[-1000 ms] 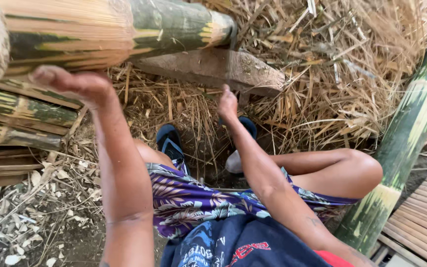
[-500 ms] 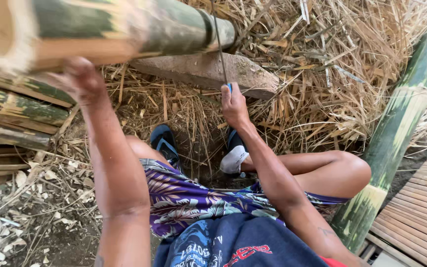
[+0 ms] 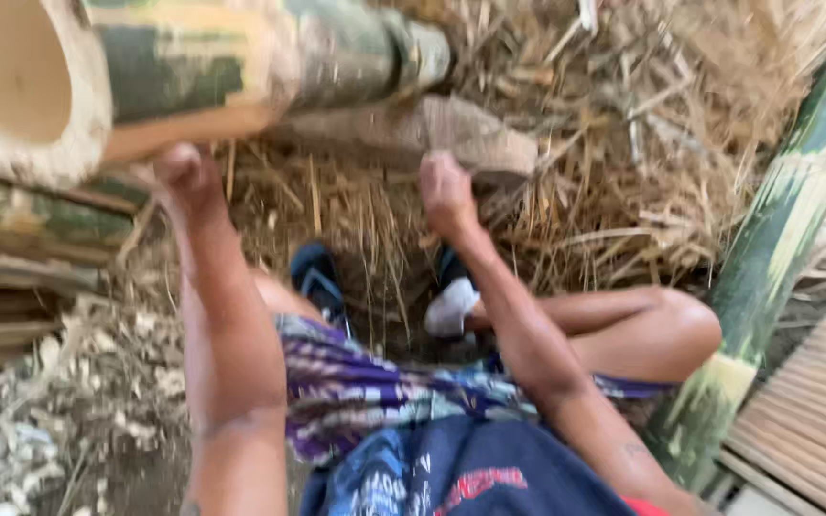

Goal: The person sits on the ground and uses a hand saw to cut a large bamboo pole that is resting on a wooden log. They hold the bamboo steady with their left hand while sawing with their right hand, creating a cut through the material.

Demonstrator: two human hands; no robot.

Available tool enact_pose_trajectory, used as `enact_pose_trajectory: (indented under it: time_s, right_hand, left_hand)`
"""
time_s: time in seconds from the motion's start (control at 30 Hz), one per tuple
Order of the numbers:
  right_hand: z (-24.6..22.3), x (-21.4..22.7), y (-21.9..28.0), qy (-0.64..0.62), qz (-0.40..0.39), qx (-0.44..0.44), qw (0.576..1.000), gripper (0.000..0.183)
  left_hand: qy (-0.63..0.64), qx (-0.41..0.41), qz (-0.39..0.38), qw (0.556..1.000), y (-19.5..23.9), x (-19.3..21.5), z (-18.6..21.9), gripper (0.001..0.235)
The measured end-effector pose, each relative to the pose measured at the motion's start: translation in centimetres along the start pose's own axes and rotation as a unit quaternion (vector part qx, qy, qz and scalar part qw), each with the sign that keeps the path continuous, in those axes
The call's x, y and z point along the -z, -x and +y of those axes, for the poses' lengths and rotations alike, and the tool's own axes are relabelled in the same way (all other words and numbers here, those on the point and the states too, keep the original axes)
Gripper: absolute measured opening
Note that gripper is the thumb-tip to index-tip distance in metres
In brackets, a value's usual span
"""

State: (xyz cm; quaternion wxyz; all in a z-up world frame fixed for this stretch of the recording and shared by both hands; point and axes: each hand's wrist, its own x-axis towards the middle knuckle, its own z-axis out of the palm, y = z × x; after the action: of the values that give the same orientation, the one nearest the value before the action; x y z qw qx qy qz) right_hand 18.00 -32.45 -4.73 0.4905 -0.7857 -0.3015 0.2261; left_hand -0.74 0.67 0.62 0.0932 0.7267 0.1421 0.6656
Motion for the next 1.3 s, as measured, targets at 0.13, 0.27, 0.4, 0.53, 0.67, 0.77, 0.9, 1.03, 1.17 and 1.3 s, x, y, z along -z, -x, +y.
enact_pose_trajectory:
  time_s: [0.13, 0.27, 0.4, 0.53, 0.67, 0.77, 0.9, 1.03, 1.17, 1.3]
  right_hand:
    - [0.1, -0.9, -0.4, -0.004, -0.019, -0.022, 1.0, 0.042]
    - [6.9, -1.3, -5.7, 0.048, 0.062, -0.027, 0.997, 0.05]
    - [6.2, -0.4, -4.7, 0.054, 0.031, -0.087, 0.994, 0.058]
    - [-2.0, -0.9, -2.1, 0.005, 0.029, 0.004, 1.0, 0.056]
    - [-3.8, -2.0, 0.8, -0.004, -0.062, 0.005, 0.998, 0.052]
    - [0.5, -4.2, -1.2, 0.002, 0.022, 0.043, 0.999, 0.051]
    - [2.5, -3.4, -3.6, 0.032, 0.096, 0.132, 0.986, 0.046]
    - [-0.2, -2.2, 0.1, 0.019, -0.064, -0.042, 0.997, 0.039]
    - [4.7, -3.3, -1.9, 0.035, 0.02, -0.057, 0.998, 0.048]
    - [8.5, -2.2, -6.9, 0.057, 0.008, -0.145, 0.988, 0.06]
  left_hand:
    - [0.016, 0.016, 0.008, 1.0, -1.5, 0.5, 0.2, 0.088]
    - [0.022, 0.049, 0.028, 0.998, -2.2, 0.4, 1.1, 0.09]
    - [0.019, 0.122, 0.051, 0.991, -2.4, 0.4, 2.8, 0.092]
    - [0.011, 0.167, 0.071, 0.983, -3.3, -0.5, 3.7, 0.094]
    - [0.048, 0.143, 0.066, 0.986, -3.0, -0.8, 4.1, 0.095]
    - [0.084, 0.145, 0.078, 0.983, -3.0, -0.7, 4.7, 0.097]
    - [0.071, 0.2, 0.09, 0.973, -4.1, -1.0, 6.3, 0.098]
    - [0.078, 0.271, 0.125, 0.951, -5.4, -1.5, 5.9, 0.1]
    - [0.049, 0.237, 0.129, 0.962, -6.0, -1.7, 6.5, 0.09]
    - [0.019, 0.129, 0.083, 0.988, -7.4, -1.6, 8.2, 0.092]
